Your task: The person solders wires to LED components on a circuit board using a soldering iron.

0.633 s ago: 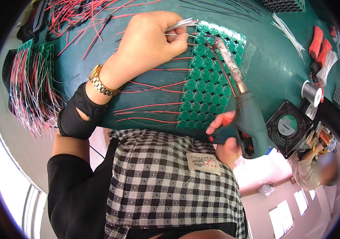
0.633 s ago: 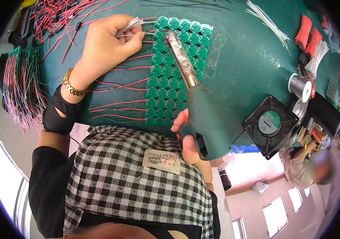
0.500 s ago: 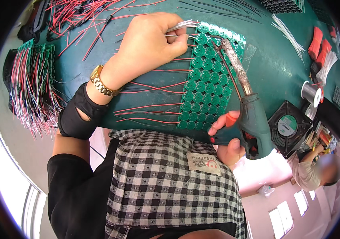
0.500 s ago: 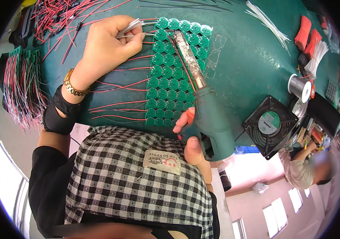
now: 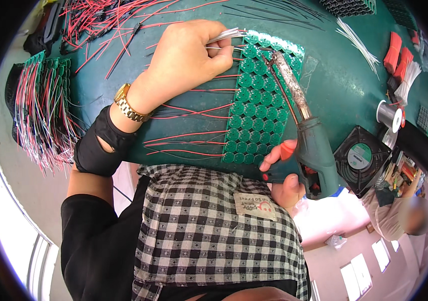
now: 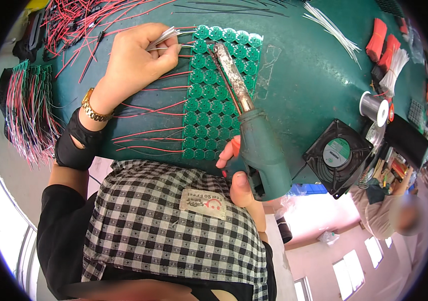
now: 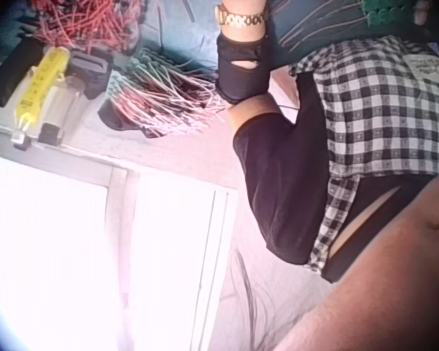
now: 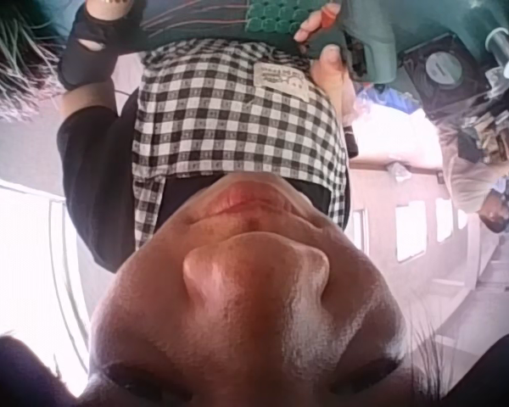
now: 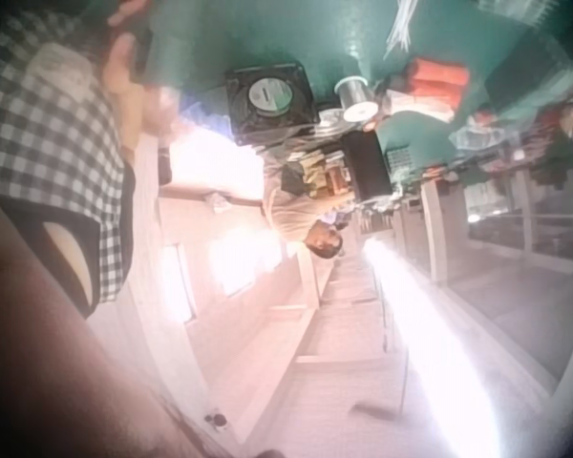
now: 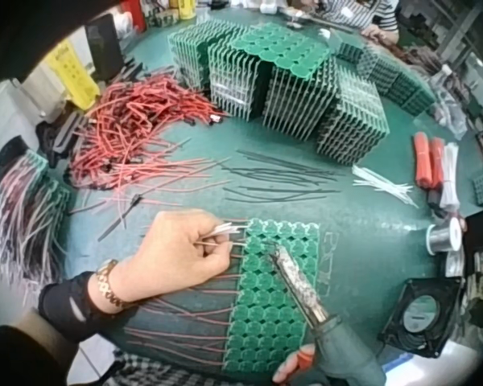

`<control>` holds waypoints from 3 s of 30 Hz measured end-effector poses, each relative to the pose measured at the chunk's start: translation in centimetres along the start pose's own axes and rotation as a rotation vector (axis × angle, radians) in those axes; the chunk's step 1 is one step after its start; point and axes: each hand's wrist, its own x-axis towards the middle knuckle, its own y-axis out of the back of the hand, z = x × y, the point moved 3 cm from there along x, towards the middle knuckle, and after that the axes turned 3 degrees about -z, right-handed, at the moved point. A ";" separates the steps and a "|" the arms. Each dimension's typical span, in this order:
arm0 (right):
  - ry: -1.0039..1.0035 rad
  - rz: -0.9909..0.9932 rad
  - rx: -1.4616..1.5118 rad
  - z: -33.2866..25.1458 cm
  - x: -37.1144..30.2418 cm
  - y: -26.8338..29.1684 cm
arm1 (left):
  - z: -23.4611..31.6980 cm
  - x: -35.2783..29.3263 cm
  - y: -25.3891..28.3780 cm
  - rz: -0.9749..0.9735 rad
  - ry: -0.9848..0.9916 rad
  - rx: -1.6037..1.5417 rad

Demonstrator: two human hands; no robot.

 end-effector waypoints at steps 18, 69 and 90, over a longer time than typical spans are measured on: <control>-0.065 -0.011 0.004 0.2 -1.5 1.3 | 3.3 -1.4 0.7 0.006 -0.106 -0.008; 0.048 0.019 0.106 1.6 -2.0 1.5 | 1.5 -1.0 -0.9 0.029 -0.084 0.025; -0.073 -0.016 0.075 2.3 -2.8 1.2 | 1.5 -1.0 -1.3 -0.093 -0.177 -0.013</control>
